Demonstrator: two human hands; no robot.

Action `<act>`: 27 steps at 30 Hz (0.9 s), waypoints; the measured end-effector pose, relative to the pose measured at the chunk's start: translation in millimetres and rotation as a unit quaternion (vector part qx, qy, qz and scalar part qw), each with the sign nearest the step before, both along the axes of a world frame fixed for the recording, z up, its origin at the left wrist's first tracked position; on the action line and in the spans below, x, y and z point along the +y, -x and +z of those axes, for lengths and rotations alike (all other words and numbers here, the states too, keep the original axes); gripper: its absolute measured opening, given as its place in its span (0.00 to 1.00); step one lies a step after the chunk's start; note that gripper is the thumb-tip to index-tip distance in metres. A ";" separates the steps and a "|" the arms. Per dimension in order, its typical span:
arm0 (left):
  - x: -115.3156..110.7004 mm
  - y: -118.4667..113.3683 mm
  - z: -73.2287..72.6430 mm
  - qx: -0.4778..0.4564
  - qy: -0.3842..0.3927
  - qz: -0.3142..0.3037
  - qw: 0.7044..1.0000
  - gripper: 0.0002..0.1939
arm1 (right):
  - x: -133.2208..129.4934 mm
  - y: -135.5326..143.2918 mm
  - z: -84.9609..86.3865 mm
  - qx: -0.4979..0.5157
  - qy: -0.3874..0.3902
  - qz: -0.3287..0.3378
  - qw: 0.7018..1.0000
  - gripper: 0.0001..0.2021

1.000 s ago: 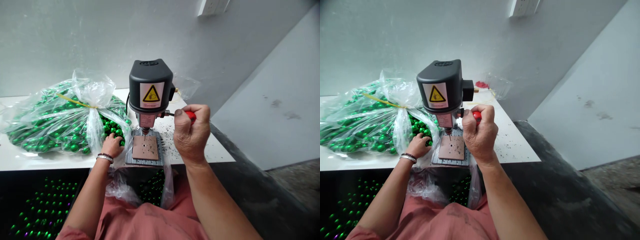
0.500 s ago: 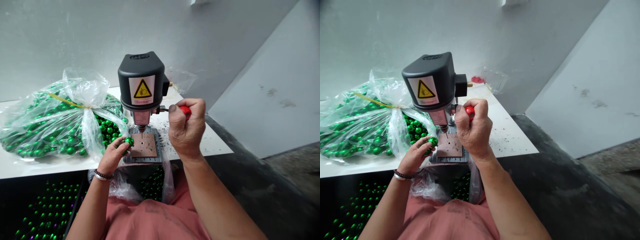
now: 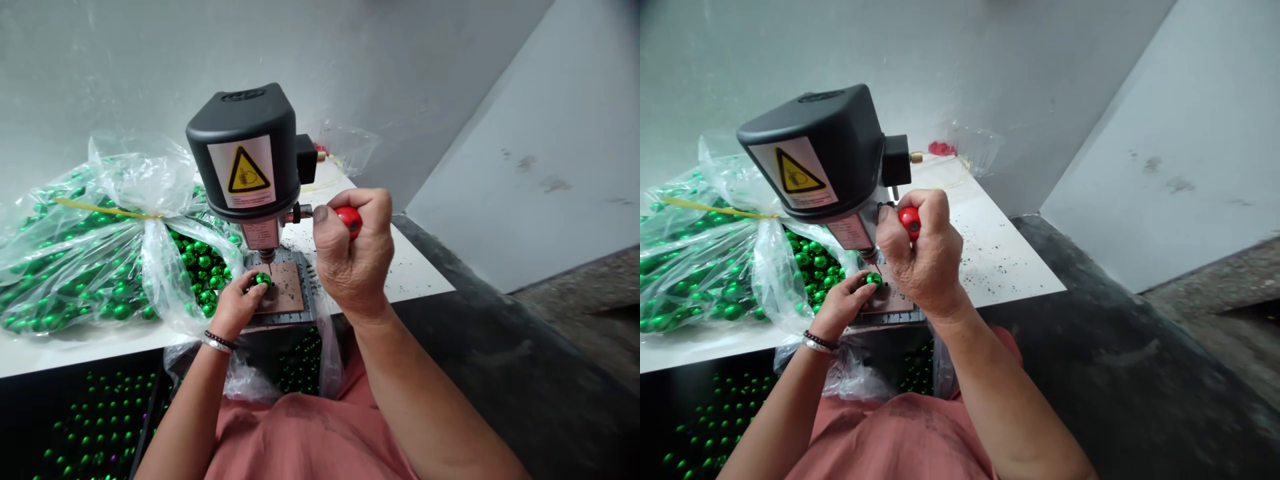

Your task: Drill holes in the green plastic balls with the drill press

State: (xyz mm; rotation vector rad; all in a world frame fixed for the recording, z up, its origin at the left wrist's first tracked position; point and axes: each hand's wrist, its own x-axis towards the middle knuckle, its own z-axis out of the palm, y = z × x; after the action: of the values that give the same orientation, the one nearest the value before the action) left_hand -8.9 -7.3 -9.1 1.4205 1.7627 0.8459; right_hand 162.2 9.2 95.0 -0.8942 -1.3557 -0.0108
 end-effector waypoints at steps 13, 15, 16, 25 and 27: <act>9.2 -10.4 -2.0 0.044 -0.014 -0.014 0.999 0.20 | 37.0 -7.5 48.8 -0.052 0.110 -0.012 0.992 0.14; 8.3 -13.9 1.6 0.077 -0.012 -0.003 0.997 0.21 | 45.3 -7.7 54.0 -0.050 0.129 -0.003 0.990 0.16; 7.7 -16.0 4.0 0.102 -0.010 0.001 0.995 0.21 | 47.8 -7.5 55.1 -0.047 0.131 0.004 0.990 0.16; 8.8 -23.7 11.3 0.210 0.011 -0.016 0.978 0.25 | 42.2 -7.9 50.6 -0.033 0.118 0.025 0.992 0.14; 9.5 -21.6 8.6 0.182 0.003 -0.017 0.983 0.25 | 34.8 -9.1 43.2 -0.037 0.078 0.024 0.996 0.13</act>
State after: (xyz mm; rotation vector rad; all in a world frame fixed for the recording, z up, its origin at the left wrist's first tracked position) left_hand 12.6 2.3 -0.4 1.6772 1.9988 0.5867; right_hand 171.3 44.0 138.2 -0.9996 -1.4621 0.1010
